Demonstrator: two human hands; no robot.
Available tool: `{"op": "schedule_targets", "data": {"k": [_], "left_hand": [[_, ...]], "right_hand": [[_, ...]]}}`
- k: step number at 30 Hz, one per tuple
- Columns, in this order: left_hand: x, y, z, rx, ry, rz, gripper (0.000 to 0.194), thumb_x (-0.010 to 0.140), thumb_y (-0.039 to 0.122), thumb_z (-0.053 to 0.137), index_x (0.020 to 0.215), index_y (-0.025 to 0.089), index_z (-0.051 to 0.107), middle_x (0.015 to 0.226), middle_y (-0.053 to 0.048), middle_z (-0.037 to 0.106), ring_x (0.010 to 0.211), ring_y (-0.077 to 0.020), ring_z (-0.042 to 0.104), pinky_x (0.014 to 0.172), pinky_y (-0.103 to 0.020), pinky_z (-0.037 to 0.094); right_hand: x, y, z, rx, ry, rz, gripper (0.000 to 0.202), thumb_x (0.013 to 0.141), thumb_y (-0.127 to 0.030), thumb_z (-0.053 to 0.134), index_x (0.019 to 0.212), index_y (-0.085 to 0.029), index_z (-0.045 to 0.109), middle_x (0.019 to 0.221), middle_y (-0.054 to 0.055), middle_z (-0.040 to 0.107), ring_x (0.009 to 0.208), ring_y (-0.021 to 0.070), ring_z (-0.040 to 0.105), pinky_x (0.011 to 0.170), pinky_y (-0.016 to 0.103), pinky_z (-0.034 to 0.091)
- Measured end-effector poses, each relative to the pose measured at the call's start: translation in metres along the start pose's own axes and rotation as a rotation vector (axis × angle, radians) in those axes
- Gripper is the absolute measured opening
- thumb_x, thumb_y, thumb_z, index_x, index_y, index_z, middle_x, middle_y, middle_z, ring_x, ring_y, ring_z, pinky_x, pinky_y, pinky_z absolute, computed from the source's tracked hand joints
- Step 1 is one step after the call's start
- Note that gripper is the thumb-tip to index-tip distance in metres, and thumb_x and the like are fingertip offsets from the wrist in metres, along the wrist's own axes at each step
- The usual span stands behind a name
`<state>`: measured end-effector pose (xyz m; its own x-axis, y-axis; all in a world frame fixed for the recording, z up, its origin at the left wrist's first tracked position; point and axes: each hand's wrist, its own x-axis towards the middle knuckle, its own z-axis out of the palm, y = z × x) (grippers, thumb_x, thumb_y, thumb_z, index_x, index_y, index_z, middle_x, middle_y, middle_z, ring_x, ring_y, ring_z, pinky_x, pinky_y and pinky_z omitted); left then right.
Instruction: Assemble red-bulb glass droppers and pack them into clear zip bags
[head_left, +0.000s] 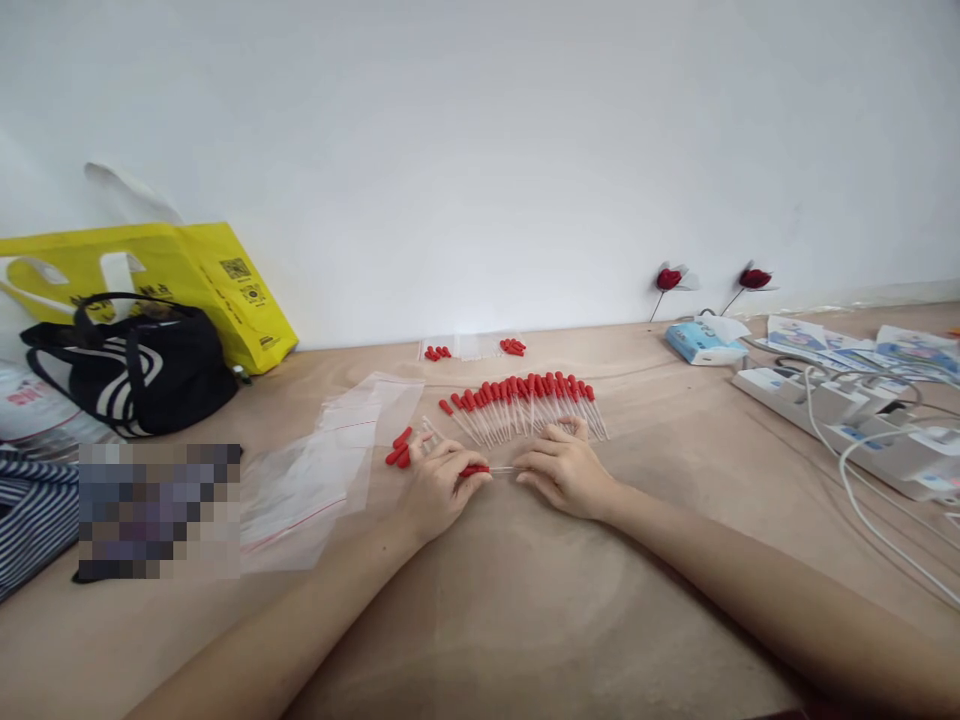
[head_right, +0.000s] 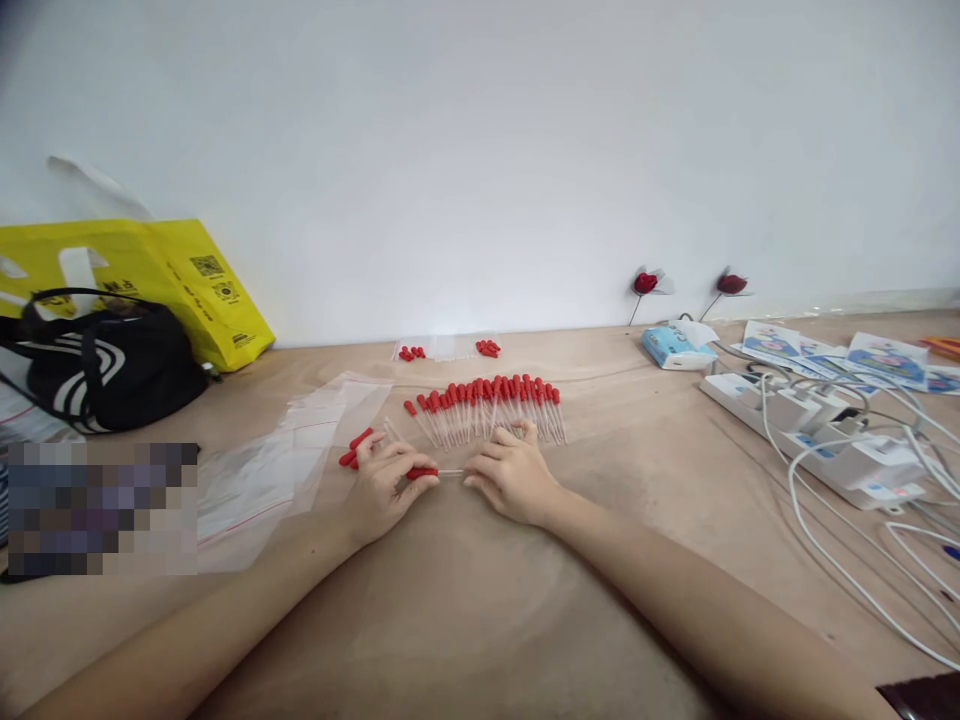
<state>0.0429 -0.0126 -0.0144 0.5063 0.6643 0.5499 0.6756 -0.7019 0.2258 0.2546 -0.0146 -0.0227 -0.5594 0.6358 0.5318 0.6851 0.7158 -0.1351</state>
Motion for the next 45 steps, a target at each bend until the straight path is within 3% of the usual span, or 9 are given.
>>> {"op": "schedule_targets", "data": {"k": [10,14,16,19,23,27,34,41,45], "left_hand": [[-0.001,-0.003,-0.002,0.014,-0.023,0.04,0.011,0.08,0.028,0.052,0.074,0.022,0.06,0.069,0.004,0.066,0.074,-0.0156,0.058,0.094,-0.043,0.014],[-0.004,-0.007,-0.01,0.095,0.051,0.002,0.019,0.078,0.036,0.053,0.09,0.022,0.059,0.084,0.0,0.067,0.084,-0.0186,0.057,0.093,-0.042,0.017],[-0.006,-0.013,-0.016,0.171,0.09,-0.07,0.027,0.078,0.038,0.052,0.098,0.021,0.057,0.093,-0.004,0.066,0.09,-0.0203,0.056,0.092,-0.042,0.019],[-0.008,-0.028,-0.024,0.28,0.104,-0.259,0.023,0.078,0.037,0.05,0.093,0.021,0.058,0.095,-0.005,0.064,0.092,-0.0223,0.054,0.086,-0.042,0.022],[-0.009,-0.048,-0.035,0.354,0.009,-0.44,0.016,0.079,0.03,0.046,0.083,0.022,0.059,0.092,-0.004,0.064,0.093,-0.0227,0.053,0.08,-0.04,0.025],[-0.008,-0.056,-0.042,0.366,-0.083,-0.522,0.017,0.077,0.034,0.046,0.079,0.023,0.059,0.088,-0.002,0.065,0.09,-0.0223,0.053,0.077,-0.038,0.026],[-0.007,-0.055,-0.046,0.379,-0.135,-0.552,0.032,0.073,0.051,0.047,0.076,0.021,0.058,0.083,-0.006,0.061,0.081,-0.0265,0.055,0.072,-0.044,0.033],[-0.016,-0.065,-0.032,0.324,-0.063,-0.383,0.034,0.073,0.045,0.05,0.09,0.016,0.056,0.093,-0.01,0.056,0.085,-0.0226,0.055,0.076,-0.035,0.043],[-0.017,-0.066,-0.028,0.281,-0.054,-0.344,0.025,0.075,0.039,0.049,0.086,0.017,0.056,0.089,-0.008,0.058,0.082,-0.0215,0.056,0.075,-0.034,0.045]], "right_hand": [[-0.003,-0.003,0.006,0.004,0.03,0.008,0.016,0.08,-0.027,0.05,0.078,-0.023,0.066,0.065,0.001,0.058,0.071,0.014,0.042,0.08,0.037,0.017],[0.001,-0.009,0.008,0.022,0.057,0.032,0.015,0.079,-0.028,0.05,0.081,-0.023,0.065,0.068,0.0,0.06,0.073,0.0146,0.044,0.079,0.037,0.016],[0.005,-0.012,0.011,0.031,0.103,0.122,0.016,0.079,-0.026,0.049,0.085,-0.023,0.063,0.072,0.001,0.062,0.075,0.0151,0.046,0.078,0.036,0.016],[0.017,-0.012,0.02,0.048,0.187,0.335,0.017,0.078,-0.024,0.049,0.09,-0.021,0.061,0.069,0.001,0.062,0.074,0.0154,0.047,0.075,0.034,0.017],[0.045,-0.008,0.036,0.034,0.255,0.579,0.013,0.075,-0.022,0.048,0.082,-0.02,0.058,0.064,-0.001,0.061,0.073,0.0155,0.048,0.072,0.032,0.016],[0.071,-0.008,0.048,0.001,0.232,0.683,0.013,0.074,-0.021,0.046,0.079,-0.02,0.057,0.069,0.0,0.062,0.076,0.0161,0.048,0.072,0.033,0.016],[0.084,-0.01,0.055,-0.079,0.108,0.666,0.017,0.077,-0.024,0.043,0.081,-0.02,0.059,0.079,0.004,0.064,0.081,0.0191,0.049,0.072,0.035,0.017],[0.082,-0.019,0.053,-0.068,0.113,0.552,0.026,0.082,-0.033,0.039,0.079,-0.02,0.062,0.083,0.005,0.063,0.085,0.0197,0.047,0.076,0.038,0.018],[0.084,-0.039,0.051,-0.037,0.007,0.416,0.025,0.079,-0.038,0.044,0.078,-0.02,0.061,0.083,0.005,0.063,0.086,0.0196,0.046,0.077,0.039,0.019]]}}
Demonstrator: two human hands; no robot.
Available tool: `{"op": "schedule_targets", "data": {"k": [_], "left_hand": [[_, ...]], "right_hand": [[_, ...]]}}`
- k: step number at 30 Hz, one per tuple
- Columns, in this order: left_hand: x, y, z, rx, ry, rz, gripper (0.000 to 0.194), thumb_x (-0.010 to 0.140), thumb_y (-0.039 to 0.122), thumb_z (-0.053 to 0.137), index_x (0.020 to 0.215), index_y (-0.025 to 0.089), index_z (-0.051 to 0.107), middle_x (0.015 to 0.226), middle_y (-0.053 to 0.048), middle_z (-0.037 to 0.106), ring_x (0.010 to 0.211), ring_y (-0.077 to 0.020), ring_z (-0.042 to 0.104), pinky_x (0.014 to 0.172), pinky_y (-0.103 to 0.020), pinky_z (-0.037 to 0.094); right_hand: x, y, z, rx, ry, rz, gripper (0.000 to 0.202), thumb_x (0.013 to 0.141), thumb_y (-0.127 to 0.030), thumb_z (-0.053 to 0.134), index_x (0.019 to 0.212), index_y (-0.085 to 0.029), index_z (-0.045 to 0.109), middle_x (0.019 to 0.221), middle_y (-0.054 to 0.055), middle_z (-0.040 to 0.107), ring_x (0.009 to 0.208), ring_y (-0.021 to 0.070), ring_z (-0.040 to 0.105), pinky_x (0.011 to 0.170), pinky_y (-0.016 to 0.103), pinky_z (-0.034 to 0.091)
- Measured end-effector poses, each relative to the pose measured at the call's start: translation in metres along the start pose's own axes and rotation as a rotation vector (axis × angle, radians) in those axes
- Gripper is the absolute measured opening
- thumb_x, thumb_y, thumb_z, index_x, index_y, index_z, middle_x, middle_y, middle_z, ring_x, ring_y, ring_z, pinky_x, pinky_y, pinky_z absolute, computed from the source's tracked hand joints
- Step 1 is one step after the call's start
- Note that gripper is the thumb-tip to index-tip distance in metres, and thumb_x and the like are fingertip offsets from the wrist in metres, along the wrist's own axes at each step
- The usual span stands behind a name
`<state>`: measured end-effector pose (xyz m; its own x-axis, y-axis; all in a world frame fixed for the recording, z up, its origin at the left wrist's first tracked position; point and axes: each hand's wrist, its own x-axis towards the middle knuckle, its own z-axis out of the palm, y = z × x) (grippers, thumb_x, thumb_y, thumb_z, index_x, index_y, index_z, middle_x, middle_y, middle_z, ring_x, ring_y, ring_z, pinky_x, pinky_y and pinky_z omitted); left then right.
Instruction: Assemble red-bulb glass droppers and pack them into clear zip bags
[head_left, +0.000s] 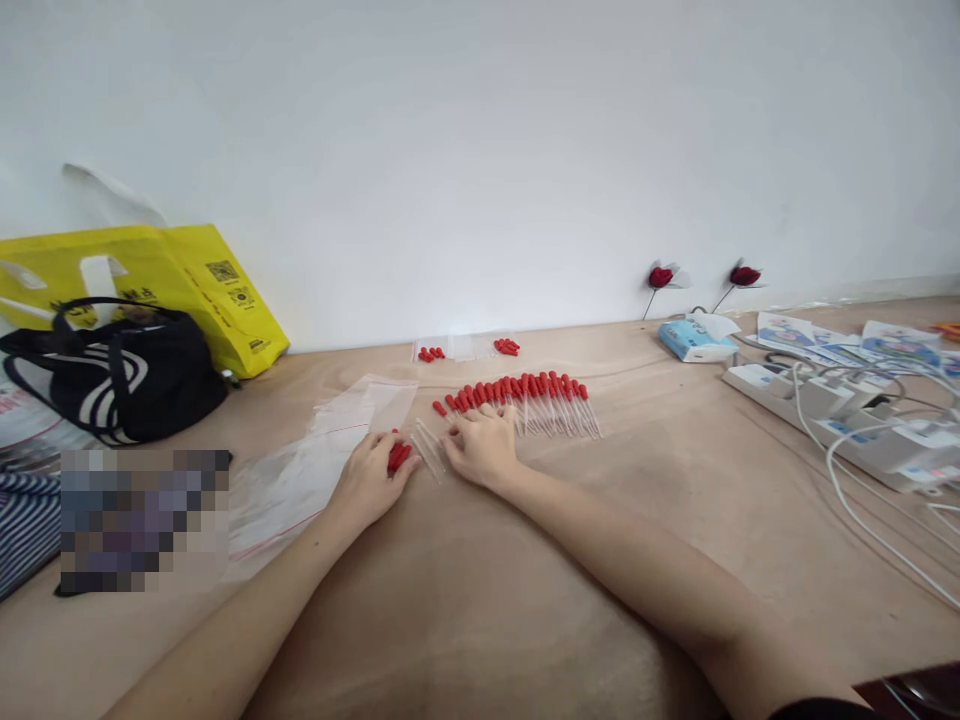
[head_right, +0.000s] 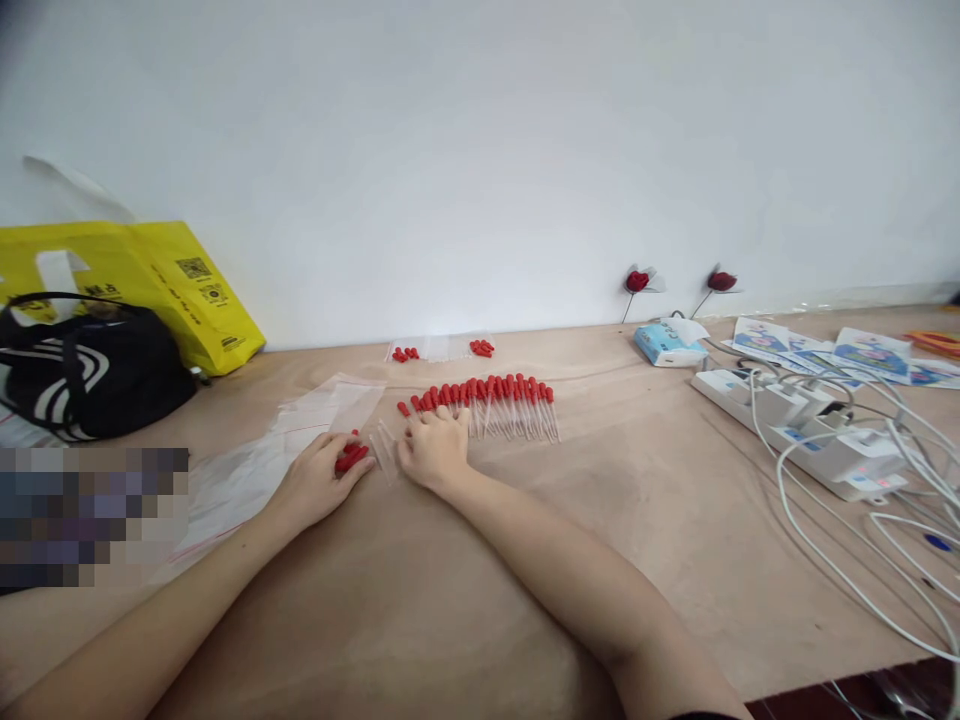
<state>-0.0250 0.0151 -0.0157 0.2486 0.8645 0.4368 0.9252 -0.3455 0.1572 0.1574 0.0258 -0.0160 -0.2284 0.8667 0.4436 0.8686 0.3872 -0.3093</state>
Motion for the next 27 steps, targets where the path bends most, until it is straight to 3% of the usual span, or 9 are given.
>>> {"op": "schedule_targets", "data": {"k": [5,10,19,27], "left_hand": [[0.0,0.004,0.001,-0.116,-0.036,0.024,0.02,0.076,0.033,0.049,0.085,0.017,0.058,0.091,-0.008,0.059,0.08,-0.0197,0.057,0.07,-0.032,0.047],[-0.001,0.017,0.006,-0.22,-0.041,0.101,0.016,0.078,0.028,0.049,0.087,0.018,0.057,0.086,-0.005,0.061,0.075,-0.0175,0.058,0.069,-0.031,0.047],[0.005,0.039,0.018,-0.385,-0.014,0.19,0.012,0.079,0.018,0.047,0.084,0.018,0.057,0.087,-0.004,0.06,0.083,-0.0171,0.057,0.076,-0.034,0.047],[0.007,0.041,0.014,-0.402,-0.028,0.185,0.012,0.079,0.017,0.048,0.083,0.019,0.06,0.09,-0.004,0.062,0.089,-0.0181,0.055,0.083,-0.038,0.044]], "right_hand": [[0.001,-0.015,0.002,-0.032,-0.103,0.041,0.025,0.077,-0.035,0.045,0.081,-0.017,0.061,0.087,0.007,0.063,0.087,0.0218,0.047,0.078,0.041,0.021],[0.0,-0.008,-0.007,-0.146,-0.186,0.039,0.024,0.079,-0.027,0.042,0.083,-0.015,0.062,0.088,0.011,0.063,0.09,0.0242,0.048,0.08,0.043,0.021],[-0.029,0.025,-0.032,-0.285,-0.226,0.028,0.022,0.081,-0.021,0.042,0.087,-0.01,0.06,0.089,0.017,0.062,0.086,0.0266,0.049,0.071,0.039,0.023],[-0.052,0.072,-0.047,-0.296,-0.107,0.029,0.017,0.083,-0.022,0.042,0.077,-0.014,0.056,0.081,0.012,0.062,0.081,0.0236,0.047,0.066,0.034,0.021]]}}
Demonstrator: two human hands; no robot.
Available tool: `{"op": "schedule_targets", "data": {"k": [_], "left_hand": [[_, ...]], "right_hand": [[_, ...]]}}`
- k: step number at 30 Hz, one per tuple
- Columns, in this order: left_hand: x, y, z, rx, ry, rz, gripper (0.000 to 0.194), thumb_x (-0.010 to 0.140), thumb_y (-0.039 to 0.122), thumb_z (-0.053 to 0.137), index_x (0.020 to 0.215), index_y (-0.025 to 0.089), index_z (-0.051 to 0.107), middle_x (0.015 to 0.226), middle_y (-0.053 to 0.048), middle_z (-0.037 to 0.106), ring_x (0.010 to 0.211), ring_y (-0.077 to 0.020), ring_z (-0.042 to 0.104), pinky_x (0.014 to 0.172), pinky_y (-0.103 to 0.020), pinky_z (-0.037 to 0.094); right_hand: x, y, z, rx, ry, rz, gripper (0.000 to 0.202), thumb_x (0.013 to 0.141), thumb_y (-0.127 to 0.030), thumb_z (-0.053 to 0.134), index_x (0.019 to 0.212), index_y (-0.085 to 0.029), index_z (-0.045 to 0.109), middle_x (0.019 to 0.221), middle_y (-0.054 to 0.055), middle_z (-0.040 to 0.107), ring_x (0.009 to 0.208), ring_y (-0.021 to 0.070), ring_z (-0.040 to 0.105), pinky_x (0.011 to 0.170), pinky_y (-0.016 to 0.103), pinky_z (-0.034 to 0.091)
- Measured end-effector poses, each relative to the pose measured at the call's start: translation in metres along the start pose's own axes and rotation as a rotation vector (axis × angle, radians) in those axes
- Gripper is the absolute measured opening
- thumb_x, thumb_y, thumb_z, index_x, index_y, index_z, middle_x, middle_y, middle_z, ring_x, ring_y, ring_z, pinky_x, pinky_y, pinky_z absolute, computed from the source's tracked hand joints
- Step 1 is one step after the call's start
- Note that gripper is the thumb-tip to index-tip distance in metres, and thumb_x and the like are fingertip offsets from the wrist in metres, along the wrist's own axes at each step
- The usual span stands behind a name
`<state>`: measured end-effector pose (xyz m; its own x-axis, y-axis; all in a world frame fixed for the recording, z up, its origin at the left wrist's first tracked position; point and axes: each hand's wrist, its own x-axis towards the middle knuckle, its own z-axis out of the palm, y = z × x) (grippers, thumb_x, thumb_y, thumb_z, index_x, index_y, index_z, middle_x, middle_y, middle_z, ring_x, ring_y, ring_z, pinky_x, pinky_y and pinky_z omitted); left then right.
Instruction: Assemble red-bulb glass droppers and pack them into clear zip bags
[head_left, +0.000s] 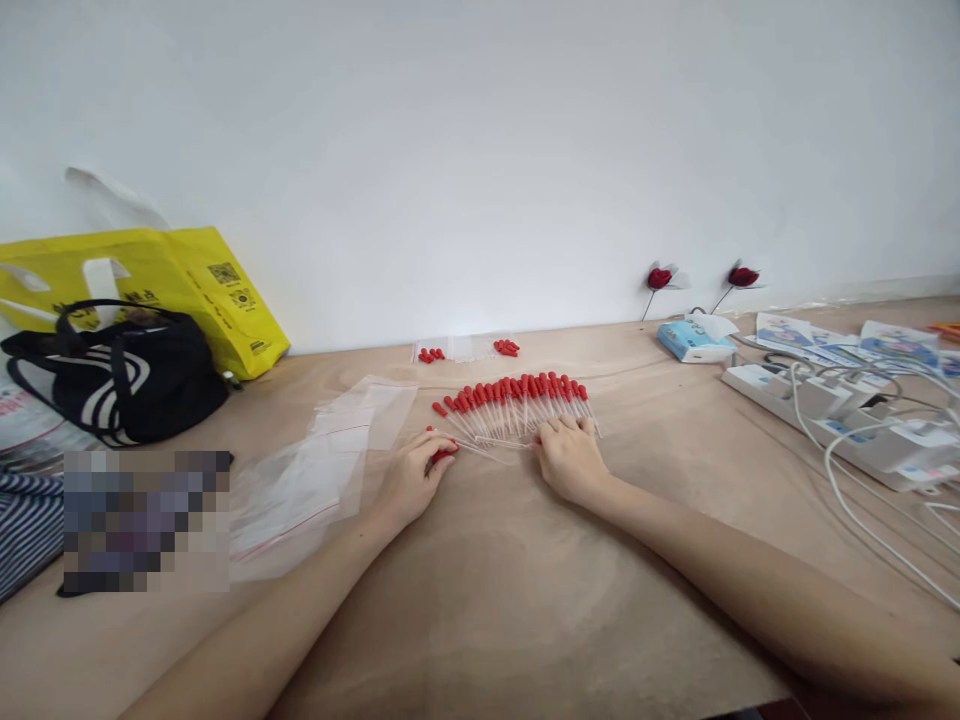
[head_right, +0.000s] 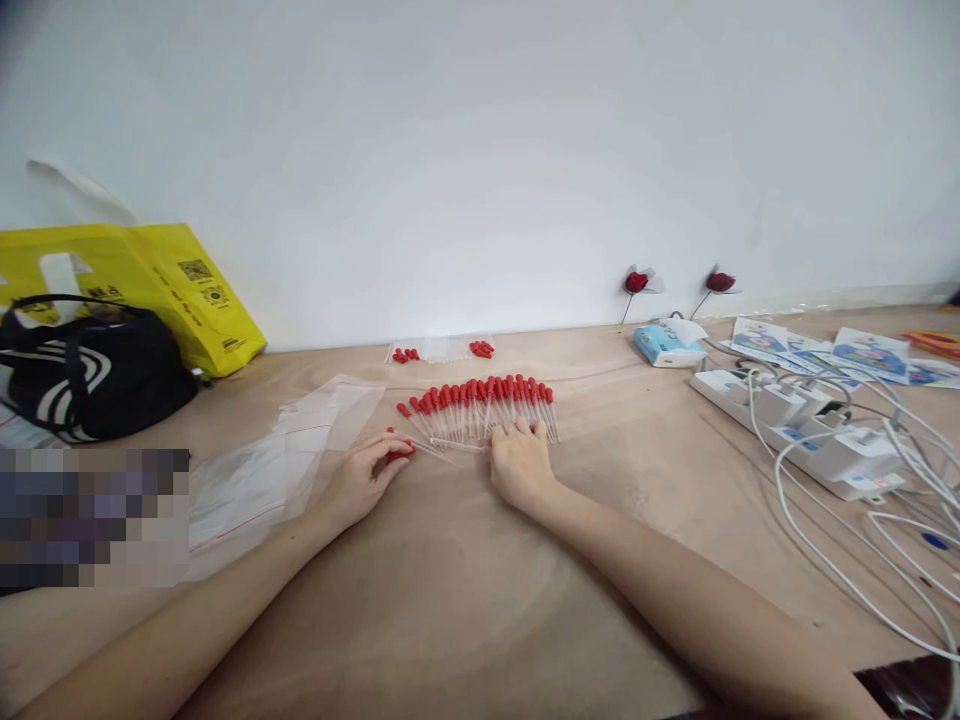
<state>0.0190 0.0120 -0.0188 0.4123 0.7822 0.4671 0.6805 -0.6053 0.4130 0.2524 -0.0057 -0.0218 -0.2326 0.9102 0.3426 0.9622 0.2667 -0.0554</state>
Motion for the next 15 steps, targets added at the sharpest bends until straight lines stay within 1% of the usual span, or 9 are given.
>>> {"op": "schedule_targets", "data": {"k": [3,5,7,9,12,15], "left_hand": [[-0.001,0.001,-0.001,0.013,0.065,0.047,0.014,0.081,0.021,0.047,0.082,0.02,0.061,0.09,-0.004,0.062,0.09,-0.0188,0.055,0.085,-0.04,0.042],[-0.002,0.002,-0.002,-0.008,0.08,0.104,0.016,0.082,0.021,0.045,0.083,0.02,0.061,0.09,-0.004,0.062,0.089,-0.0178,0.055,0.085,-0.038,0.043],[-0.005,0.005,-0.002,-0.045,0.048,0.176,0.017,0.083,0.019,0.043,0.085,0.019,0.06,0.09,-0.005,0.062,0.088,-0.0163,0.056,0.083,-0.035,0.044],[-0.008,0.011,-0.002,-0.075,-0.01,0.221,0.016,0.084,0.017,0.042,0.087,0.019,0.057,0.089,-0.005,0.061,0.085,-0.015,0.056,0.079,-0.032,0.046],[-0.013,0.021,-0.001,-0.081,-0.09,0.206,0.014,0.084,0.017,0.042,0.092,0.018,0.054,0.086,-0.004,0.061,0.081,-0.0139,0.056,0.075,-0.029,0.047],[-0.014,0.027,0.0,-0.063,-0.139,0.188,0.015,0.083,0.016,0.042,0.092,0.018,0.053,0.086,-0.004,0.06,0.082,-0.0146,0.056,0.074,-0.029,0.046]], "right_hand": [[-0.01,0.015,0.001,0.066,0.022,-0.12,0.015,0.083,-0.024,0.045,0.074,-0.016,0.055,0.078,0.007,0.06,0.079,0.0198,0.047,0.066,0.032,0.021],[-0.015,0.02,0.0,0.097,0.018,-0.193,0.014,0.082,-0.025,0.047,0.074,-0.017,0.054,0.077,0.005,0.059,0.078,0.0183,0.046,0.066,0.031,0.021],[-0.017,0.023,-0.002,0.122,0.008,-0.237,0.014,0.082,-0.026,0.048,0.073,-0.017,0.054,0.076,0.005,0.059,0.077,0.0174,0.046,0.067,0.03,0.022],[-0.017,0.023,-0.006,0.166,-0.005,-0.263,0.015,0.083,-0.028,0.047,0.074,-0.018,0.055,0.076,0.004,0.058,0.077,0.0168,0.046,0.067,0.03,0.022],[-0.017,0.018,-0.009,0.279,-0.026,-0.286,0.017,0.081,-0.035,0.05,0.079,-0.019,0.055,0.08,0.003,0.058,0.08,0.0165,0.046,0.068,0.029,0.024],[-0.016,0.011,-0.008,0.381,-0.046,-0.277,0.023,0.077,-0.042,0.054,0.084,-0.02,0.055,0.085,0.004,0.058,0.082,0.0171,0.046,0.069,0.029,0.025]]}}
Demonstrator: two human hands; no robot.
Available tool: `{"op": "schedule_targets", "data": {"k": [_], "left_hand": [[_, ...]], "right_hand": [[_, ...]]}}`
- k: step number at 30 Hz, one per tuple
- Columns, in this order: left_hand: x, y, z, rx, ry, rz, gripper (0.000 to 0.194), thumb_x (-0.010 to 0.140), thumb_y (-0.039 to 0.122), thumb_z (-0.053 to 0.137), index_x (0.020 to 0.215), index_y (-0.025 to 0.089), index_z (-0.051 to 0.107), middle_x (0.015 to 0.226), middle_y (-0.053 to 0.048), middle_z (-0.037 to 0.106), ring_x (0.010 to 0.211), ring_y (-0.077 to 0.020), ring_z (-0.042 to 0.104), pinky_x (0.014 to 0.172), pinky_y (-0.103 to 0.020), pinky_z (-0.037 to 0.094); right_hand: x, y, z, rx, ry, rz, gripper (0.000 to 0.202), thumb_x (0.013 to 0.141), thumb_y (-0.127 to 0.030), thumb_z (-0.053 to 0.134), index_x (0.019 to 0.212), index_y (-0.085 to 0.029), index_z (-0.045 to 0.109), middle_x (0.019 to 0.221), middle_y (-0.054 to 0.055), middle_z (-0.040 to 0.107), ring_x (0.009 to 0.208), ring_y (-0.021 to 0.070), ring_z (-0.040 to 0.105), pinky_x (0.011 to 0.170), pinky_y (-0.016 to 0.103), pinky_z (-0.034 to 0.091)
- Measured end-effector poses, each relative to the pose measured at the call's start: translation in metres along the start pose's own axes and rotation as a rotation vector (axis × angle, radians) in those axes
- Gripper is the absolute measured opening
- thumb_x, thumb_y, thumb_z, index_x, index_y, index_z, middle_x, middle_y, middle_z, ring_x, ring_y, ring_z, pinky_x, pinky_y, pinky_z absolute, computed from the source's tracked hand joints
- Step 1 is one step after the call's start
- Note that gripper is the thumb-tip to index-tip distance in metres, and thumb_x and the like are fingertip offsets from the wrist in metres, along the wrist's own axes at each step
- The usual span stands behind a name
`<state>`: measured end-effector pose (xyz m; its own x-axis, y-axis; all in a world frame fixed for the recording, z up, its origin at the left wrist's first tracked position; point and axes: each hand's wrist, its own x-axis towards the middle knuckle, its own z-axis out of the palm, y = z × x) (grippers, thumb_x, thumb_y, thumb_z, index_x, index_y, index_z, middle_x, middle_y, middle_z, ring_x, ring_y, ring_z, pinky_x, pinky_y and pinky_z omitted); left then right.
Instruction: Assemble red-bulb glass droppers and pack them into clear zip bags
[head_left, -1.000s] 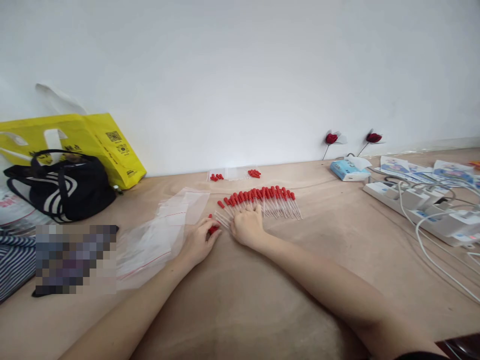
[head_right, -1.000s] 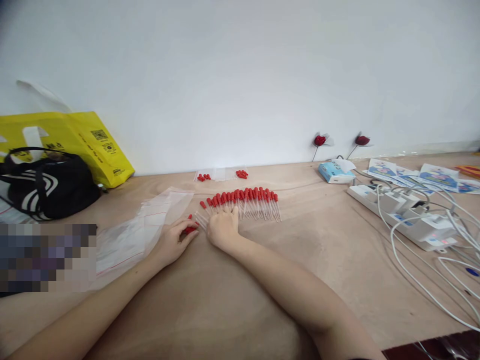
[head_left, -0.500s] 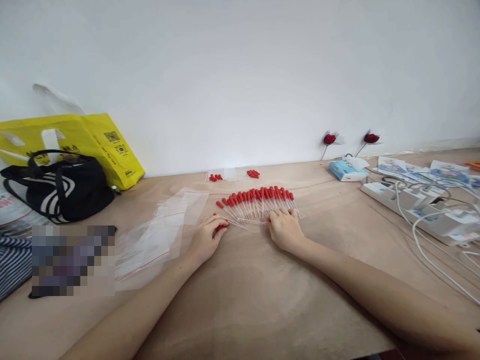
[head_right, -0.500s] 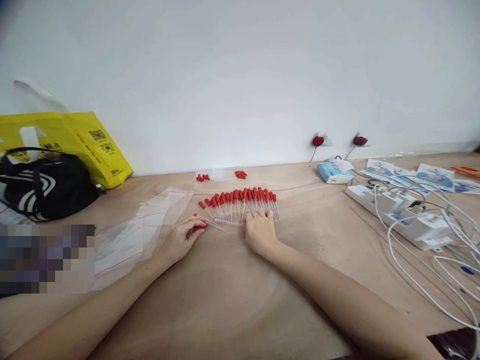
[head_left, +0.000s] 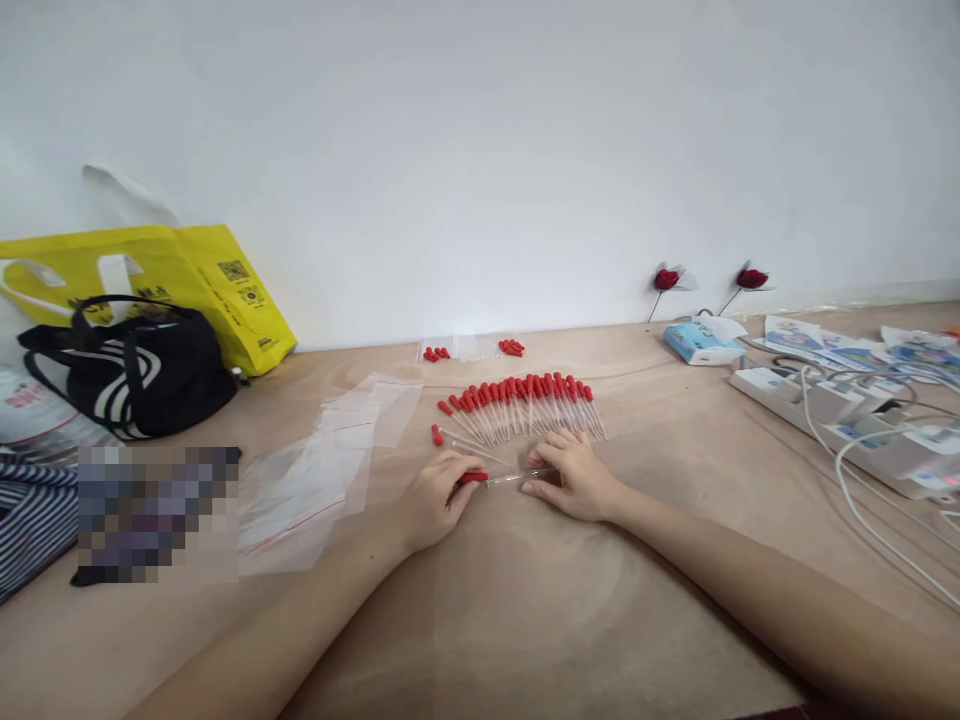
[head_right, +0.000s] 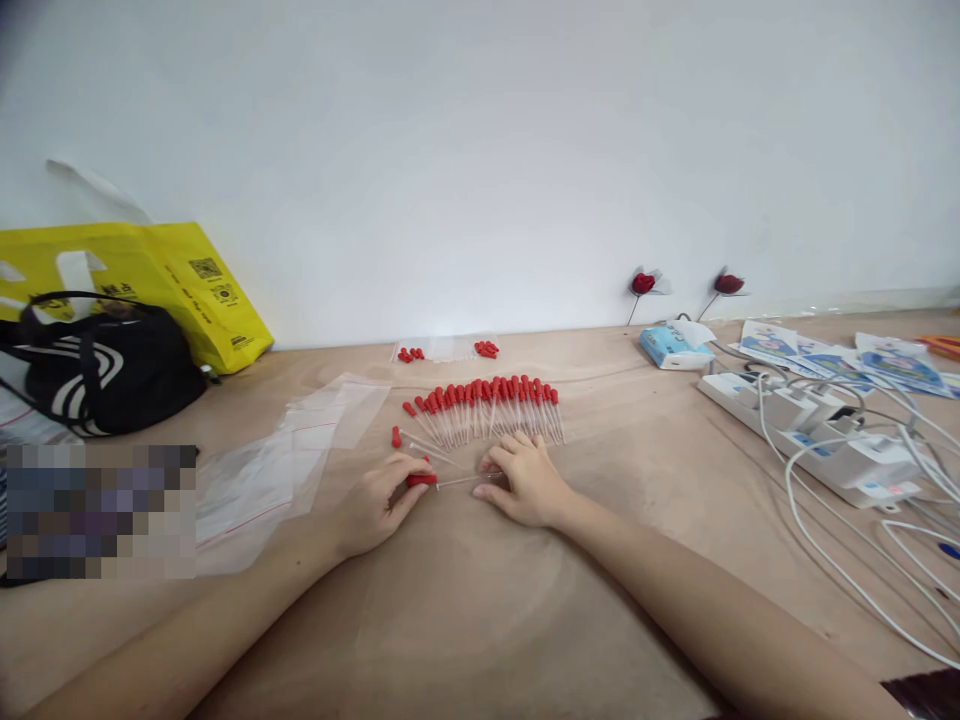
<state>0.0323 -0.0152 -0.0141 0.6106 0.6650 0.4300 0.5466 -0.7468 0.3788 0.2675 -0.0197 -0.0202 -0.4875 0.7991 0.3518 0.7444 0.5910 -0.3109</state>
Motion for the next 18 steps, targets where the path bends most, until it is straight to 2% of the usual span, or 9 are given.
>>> {"op": "schedule_targets", "data": {"k": [5,10,18], "left_hand": [[0.001,-0.003,0.001,0.045,0.005,0.019,0.017,0.082,0.015,0.043,0.095,0.017,0.054,0.086,-0.005,0.061,0.083,-0.0156,0.055,0.076,-0.03,0.045],[0.001,-0.003,0.001,0.112,0.097,0.051,0.013,0.082,0.016,0.046,0.09,0.018,0.056,0.083,-0.004,0.062,0.082,-0.0163,0.054,0.078,-0.032,0.044],[-0.002,0.001,0.008,0.061,0.143,-0.007,0.012,0.081,0.021,0.05,0.091,0.02,0.056,0.081,-0.001,0.062,0.076,-0.0138,0.057,0.072,-0.028,0.047]], "right_hand": [[0.008,-0.008,0.008,0.063,-0.006,0.059,0.018,0.078,-0.038,0.054,0.077,-0.02,0.056,0.08,0.002,0.059,0.08,0.0163,0.047,0.071,0.031,0.023],[0.009,-0.011,0.011,0.047,0.041,0.092,0.011,0.079,-0.028,0.053,0.073,-0.018,0.054,0.075,0.0,0.059,0.078,0.0152,0.046,0.073,0.032,0.021],[0.005,-0.011,0.015,0.031,0.124,0.078,0.011,0.082,-0.026,0.048,0.074,-0.018,0.05,0.07,0.0,0.059,0.073,0.0147,0.046,0.075,0.033,0.02]]}}
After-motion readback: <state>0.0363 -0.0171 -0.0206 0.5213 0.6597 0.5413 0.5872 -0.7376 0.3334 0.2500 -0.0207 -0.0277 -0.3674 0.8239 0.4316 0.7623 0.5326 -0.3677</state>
